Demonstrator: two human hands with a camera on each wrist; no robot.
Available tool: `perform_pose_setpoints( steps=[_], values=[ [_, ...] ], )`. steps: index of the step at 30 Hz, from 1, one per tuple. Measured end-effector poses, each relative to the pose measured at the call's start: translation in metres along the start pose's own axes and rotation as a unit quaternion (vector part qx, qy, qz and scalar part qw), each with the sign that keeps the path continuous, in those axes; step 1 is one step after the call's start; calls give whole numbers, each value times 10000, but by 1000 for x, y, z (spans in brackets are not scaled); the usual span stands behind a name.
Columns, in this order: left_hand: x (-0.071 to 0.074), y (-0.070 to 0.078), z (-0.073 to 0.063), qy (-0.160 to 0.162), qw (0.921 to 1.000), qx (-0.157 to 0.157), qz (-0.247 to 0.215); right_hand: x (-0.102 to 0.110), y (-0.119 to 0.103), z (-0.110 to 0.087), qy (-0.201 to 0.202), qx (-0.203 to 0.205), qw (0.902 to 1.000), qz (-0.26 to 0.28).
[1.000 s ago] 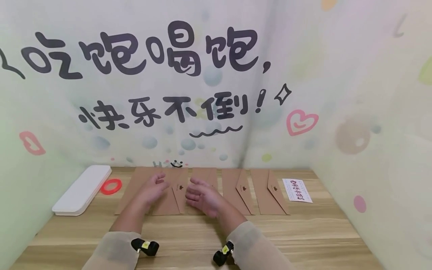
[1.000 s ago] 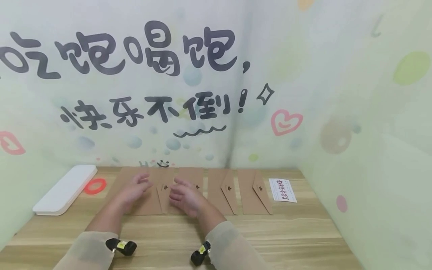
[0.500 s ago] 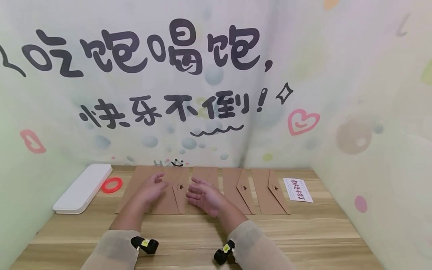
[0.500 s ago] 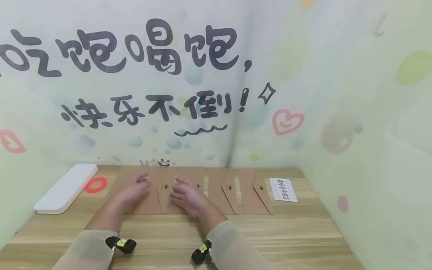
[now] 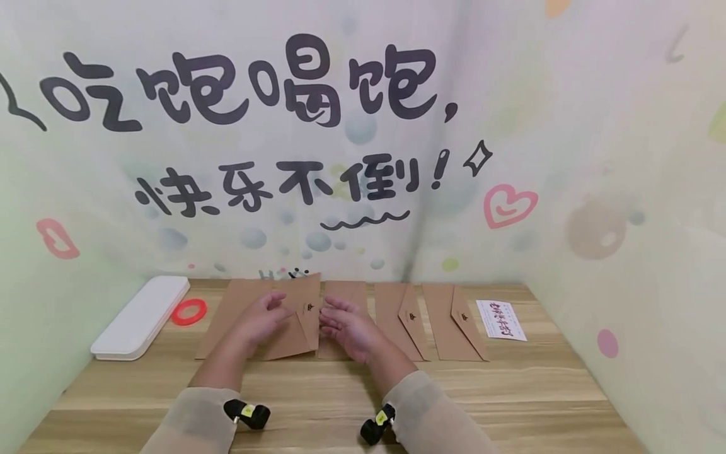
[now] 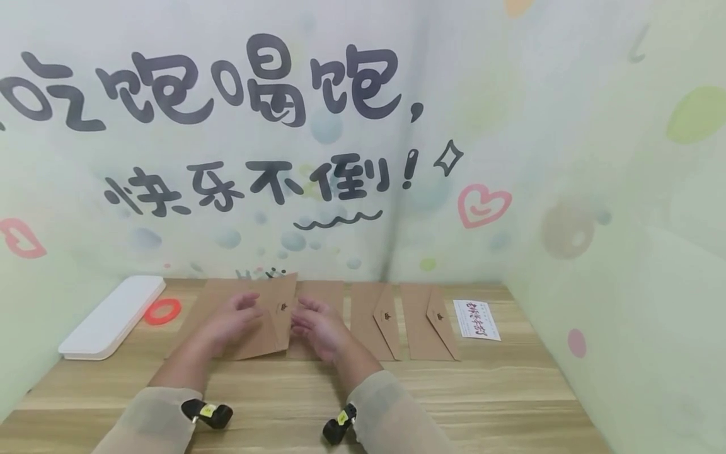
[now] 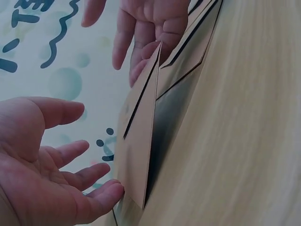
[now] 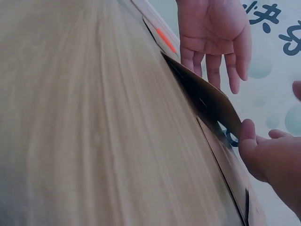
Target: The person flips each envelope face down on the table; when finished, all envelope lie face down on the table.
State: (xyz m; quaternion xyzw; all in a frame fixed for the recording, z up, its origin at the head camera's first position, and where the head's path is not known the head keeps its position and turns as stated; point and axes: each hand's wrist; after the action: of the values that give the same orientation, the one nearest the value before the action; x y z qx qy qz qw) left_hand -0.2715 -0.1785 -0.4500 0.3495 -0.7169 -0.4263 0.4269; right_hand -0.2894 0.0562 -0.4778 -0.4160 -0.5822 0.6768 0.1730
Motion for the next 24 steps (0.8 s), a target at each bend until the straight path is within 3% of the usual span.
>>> perform_pose_setpoints(
  steps=[4, 9, 17, 24],
  values=[
    [-3, 0, 3, -33, 9999, -98, -80, -1, 0, 1, -24, 63, 9995, -317],
    [-10, 3, 4, -218, 9992, -266, -215, -6, -2, -1, -393, 118, 9968, -687],
    [-19, 9, 3, -238, 9973, -619, -304, -18, -6, -7, -506, -145, 9878, -1464],
    [-22, 10, 3, -293, 9950, -824, -473, -25, -6, -9, -637, -265, 9842, -1630]
  ],
)
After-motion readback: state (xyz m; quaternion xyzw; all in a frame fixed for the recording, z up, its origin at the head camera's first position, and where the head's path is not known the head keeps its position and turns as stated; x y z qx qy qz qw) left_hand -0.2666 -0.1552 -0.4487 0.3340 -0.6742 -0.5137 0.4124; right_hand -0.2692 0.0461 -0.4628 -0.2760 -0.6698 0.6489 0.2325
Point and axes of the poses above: each hand's wrist, its own z-axis towards the middle knuckle, its own x-axis out of the back of the hand, y = z × x, and after that the axes turned 15 degrees about -y, right-handed
